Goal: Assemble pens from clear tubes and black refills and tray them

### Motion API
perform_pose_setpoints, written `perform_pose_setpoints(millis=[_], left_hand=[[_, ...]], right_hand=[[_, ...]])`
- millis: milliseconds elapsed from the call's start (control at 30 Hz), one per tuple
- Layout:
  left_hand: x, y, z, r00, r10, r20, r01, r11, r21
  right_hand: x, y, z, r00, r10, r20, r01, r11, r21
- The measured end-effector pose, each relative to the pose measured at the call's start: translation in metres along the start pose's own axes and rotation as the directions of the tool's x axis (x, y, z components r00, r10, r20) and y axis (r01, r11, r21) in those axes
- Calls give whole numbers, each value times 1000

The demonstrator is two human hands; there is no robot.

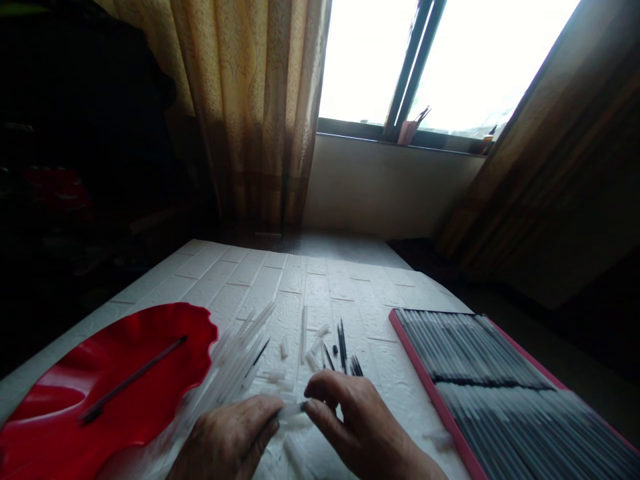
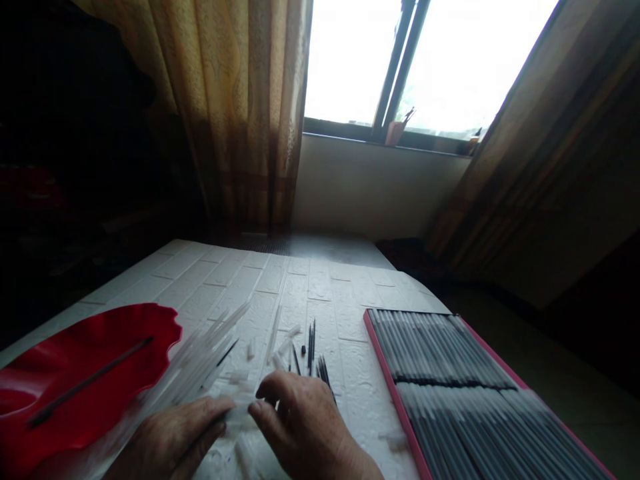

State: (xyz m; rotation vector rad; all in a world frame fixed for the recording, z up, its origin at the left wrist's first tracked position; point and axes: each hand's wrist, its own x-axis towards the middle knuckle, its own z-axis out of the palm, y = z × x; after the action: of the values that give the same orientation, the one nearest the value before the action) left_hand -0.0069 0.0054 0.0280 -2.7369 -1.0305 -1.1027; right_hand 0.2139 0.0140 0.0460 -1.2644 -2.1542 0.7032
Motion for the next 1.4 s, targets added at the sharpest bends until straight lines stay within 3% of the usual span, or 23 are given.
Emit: perform_pose_setpoints(millis=[133, 300, 667, 900, 1267, 1400], left_hand=[[-1, 1, 0, 1000, 1, -18, 0, 999, 35], [-2, 2, 1, 1000, 7, 18, -7, 999, 35], [-2, 1, 1, 1000, 19, 23, -21, 997, 70], [1, 3, 0, 1000, 16, -9, -15, 997, 79], [1, 4, -2, 1000, 17, -10, -16, 997, 80], [-1, 2, 0, 999, 20, 35, -21, 998, 54]], right_hand=[[-2, 5, 3, 995, -97, -36, 100, 990, 98], [-3, 9, 7, 987, -147, -60, 152, 985, 86], [-1, 6, 4, 995, -94, -21, 94, 995, 14], [-2, 8, 5, 990, -136, -42, 138, 989, 48], [-3, 7, 4, 994, -110, -20, 110, 994, 2], [-3, 6, 2, 996, -86, -1, 86, 996, -29]])
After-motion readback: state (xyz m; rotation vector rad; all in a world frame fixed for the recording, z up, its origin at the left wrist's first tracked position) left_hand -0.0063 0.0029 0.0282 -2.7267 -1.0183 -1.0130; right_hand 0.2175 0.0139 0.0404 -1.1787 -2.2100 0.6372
